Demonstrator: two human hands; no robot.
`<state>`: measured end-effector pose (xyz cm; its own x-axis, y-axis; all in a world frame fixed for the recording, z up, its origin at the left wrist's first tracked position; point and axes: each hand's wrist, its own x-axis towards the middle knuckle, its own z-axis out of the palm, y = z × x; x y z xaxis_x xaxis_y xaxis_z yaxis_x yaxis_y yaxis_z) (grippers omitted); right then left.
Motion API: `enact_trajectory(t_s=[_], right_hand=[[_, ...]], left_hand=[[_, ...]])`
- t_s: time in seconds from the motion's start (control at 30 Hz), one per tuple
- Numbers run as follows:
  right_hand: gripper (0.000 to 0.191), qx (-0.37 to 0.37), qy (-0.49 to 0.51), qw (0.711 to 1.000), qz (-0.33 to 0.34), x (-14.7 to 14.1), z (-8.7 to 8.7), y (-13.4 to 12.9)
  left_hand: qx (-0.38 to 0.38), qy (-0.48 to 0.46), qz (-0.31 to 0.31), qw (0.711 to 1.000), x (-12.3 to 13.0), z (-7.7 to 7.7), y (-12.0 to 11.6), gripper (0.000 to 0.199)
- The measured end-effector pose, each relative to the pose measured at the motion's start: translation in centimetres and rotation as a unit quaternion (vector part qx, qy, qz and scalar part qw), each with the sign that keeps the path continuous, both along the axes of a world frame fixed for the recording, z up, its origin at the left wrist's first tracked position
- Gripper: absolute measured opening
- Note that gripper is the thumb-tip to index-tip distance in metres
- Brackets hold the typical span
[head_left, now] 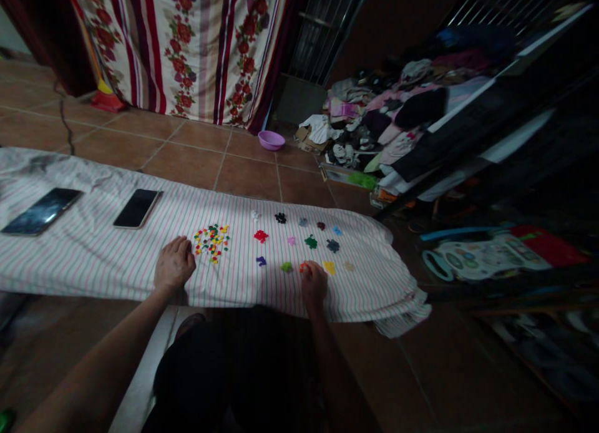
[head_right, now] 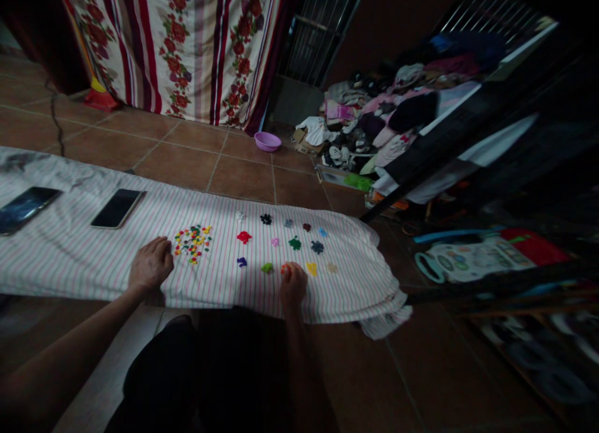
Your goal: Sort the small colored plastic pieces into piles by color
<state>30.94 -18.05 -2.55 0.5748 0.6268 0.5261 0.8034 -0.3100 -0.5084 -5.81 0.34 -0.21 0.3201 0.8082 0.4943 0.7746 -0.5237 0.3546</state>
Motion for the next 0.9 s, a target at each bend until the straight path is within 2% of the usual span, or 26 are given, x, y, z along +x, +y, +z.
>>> enact_trajectory(t_s=[0.13, 0.37, 0.63, 0.9], right_hand=[[0.041, 0.005, 0.001, 1.0, -0.005, 0.1, -0.5, 0.0], [0.044, 0.009, -0.009, 1.0, -0.003, -0.2, -0.3, -0.1], [0.043, -0.011, -0.071, 0.996, 0.046, 0.0, -1.0, -0.4], [0.04, -0.001, -0.05, 0.998, 0.039, 0.4, -1.3, -0.2]], left_hand=[[0.002, 0.004, 0.004, 1.0, 0.0, 0.0, 0.0, 0.03], [0.011, 0.021, 0.007, 1.0, -0.1, -0.1, 0.0, 0.03], [0.012, 0.026, 0.005, 1.0, -0.1, -0.2, 0.1, 0.031], [0.024, 0.038, 0.012, 0.999, -0.1, -0.3, 0.0, 0.031]])
